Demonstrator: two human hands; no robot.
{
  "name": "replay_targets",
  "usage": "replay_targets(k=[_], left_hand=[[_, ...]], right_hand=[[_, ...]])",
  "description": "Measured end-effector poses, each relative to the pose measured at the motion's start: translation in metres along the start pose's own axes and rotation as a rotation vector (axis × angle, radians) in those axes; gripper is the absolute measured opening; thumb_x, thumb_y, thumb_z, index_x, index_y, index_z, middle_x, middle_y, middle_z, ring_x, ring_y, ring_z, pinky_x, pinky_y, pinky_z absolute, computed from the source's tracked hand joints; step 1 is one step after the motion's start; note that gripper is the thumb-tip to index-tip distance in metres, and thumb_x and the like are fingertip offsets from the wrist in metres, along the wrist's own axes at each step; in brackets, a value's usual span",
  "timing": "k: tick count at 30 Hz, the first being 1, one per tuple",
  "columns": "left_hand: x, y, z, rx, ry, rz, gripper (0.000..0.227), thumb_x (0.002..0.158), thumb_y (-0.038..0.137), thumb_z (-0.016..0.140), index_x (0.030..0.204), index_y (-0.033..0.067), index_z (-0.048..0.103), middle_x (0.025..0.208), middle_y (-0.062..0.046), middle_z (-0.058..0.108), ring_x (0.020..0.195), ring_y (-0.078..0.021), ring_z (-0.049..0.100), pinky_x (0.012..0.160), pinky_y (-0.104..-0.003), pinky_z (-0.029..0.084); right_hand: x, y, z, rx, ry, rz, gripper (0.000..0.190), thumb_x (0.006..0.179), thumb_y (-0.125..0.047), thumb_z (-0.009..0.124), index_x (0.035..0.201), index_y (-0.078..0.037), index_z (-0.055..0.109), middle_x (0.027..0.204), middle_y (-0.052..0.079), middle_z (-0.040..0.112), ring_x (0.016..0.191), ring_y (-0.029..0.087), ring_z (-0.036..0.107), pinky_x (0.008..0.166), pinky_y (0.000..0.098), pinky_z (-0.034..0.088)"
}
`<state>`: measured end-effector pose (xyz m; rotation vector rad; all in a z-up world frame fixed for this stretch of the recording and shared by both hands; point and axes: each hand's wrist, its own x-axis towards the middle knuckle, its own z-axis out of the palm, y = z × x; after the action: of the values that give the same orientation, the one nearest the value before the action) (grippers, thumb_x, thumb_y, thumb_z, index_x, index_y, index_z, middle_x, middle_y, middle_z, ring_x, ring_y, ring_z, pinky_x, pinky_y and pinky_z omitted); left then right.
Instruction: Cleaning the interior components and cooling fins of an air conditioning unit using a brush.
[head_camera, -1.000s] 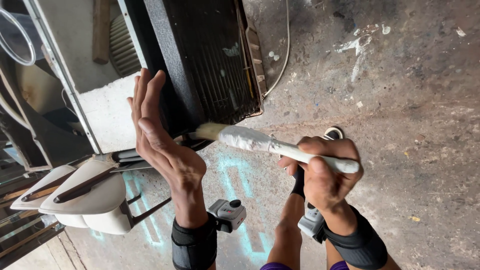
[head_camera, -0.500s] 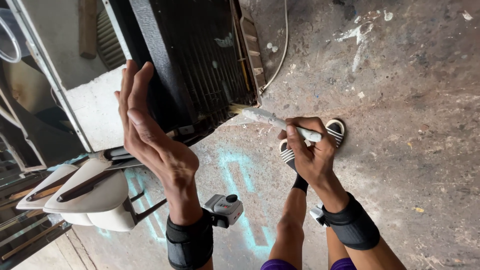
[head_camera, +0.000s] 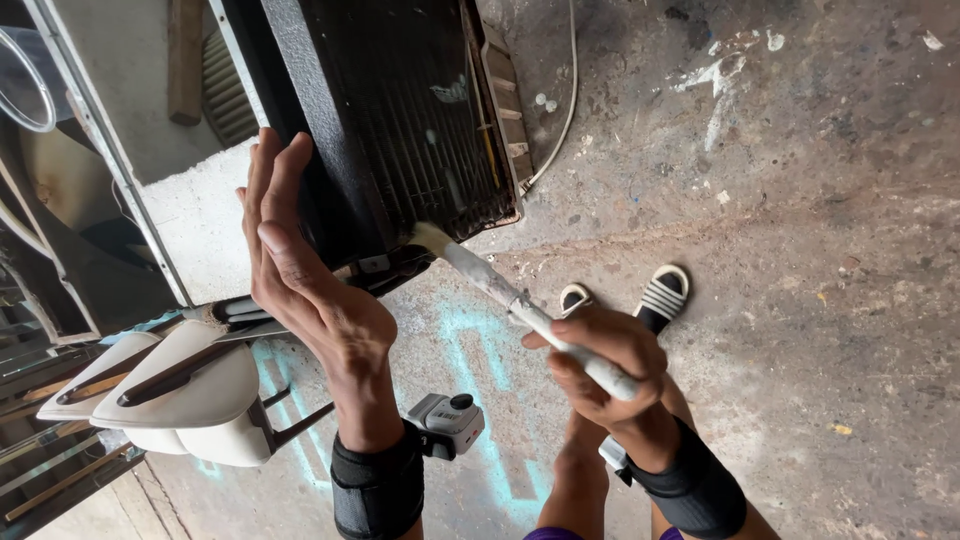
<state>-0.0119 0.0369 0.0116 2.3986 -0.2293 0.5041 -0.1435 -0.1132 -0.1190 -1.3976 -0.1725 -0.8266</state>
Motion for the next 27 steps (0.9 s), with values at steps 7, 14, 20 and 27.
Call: replay_targets(k=[7, 14, 20, 27], left_hand=[[-0.001, -0.004, 0.001, -0.001, -0.002, -0.017, 0.078, 0.117, 0.055, 0.009, 0.135, 0.0056, 0.067, 0.152, -0.015, 0.058, 0.15, -0.0305, 0.052, 0.137, -0.052, 0.026], [-0.002, -0.011, 0.0, -0.075, 0.008, 0.06, 0.08, 0.115, 0.057, 0.007, 0.139, 0.0045, 0.062, 0.153, -0.015, 0.058, 0.148, -0.0281, 0.053, 0.133, -0.045, 0.038], [-0.003, -0.019, -0.009, -0.245, -0.036, 0.077, 0.075, 0.119, 0.052, 0.008, 0.14, 0.0032, 0.061, 0.156, -0.019, 0.051, 0.153, -0.0303, 0.044, 0.134, -0.044, 0.035], [-0.024, -0.033, -0.027, -0.18, -0.102, 0.153, 0.066, 0.121, 0.047, 0.011, 0.142, 0.0109, 0.061, 0.155, -0.011, 0.054, 0.155, -0.0272, 0.043, 0.134, -0.045, 0.027]], right_hand=[[-0.001, 0.012, -0.019, -0.184, -0.31, 0.032, 0.022, 0.097, -0.006, 0.07, 0.116, -0.002, 0.059, 0.08, 0.008, 0.071, 0.067, 0.017, 0.07, 0.058, 0.0306, 0.057], [0.008, -0.008, -0.014, -0.238, -0.368, -0.047, 0.025, 0.094, -0.008, 0.075, 0.114, -0.003, 0.062, 0.087, 0.008, 0.073, 0.071, 0.02, 0.072, 0.062, 0.0325, 0.058], [-0.009, -0.018, 0.004, -0.312, -0.368, -0.149, 0.034, 0.093, -0.008, 0.078, 0.12, -0.005, 0.058, 0.088, 0.008, 0.074, 0.074, 0.021, 0.073, 0.061, 0.0314, 0.058], [-0.012, -0.062, 0.024, -0.454, -0.422, -0.295, 0.039, 0.095, -0.006, 0.075, 0.127, -0.01, 0.052, 0.099, 0.013, 0.071, 0.08, 0.022, 0.07, 0.064, 0.0328, 0.056]])
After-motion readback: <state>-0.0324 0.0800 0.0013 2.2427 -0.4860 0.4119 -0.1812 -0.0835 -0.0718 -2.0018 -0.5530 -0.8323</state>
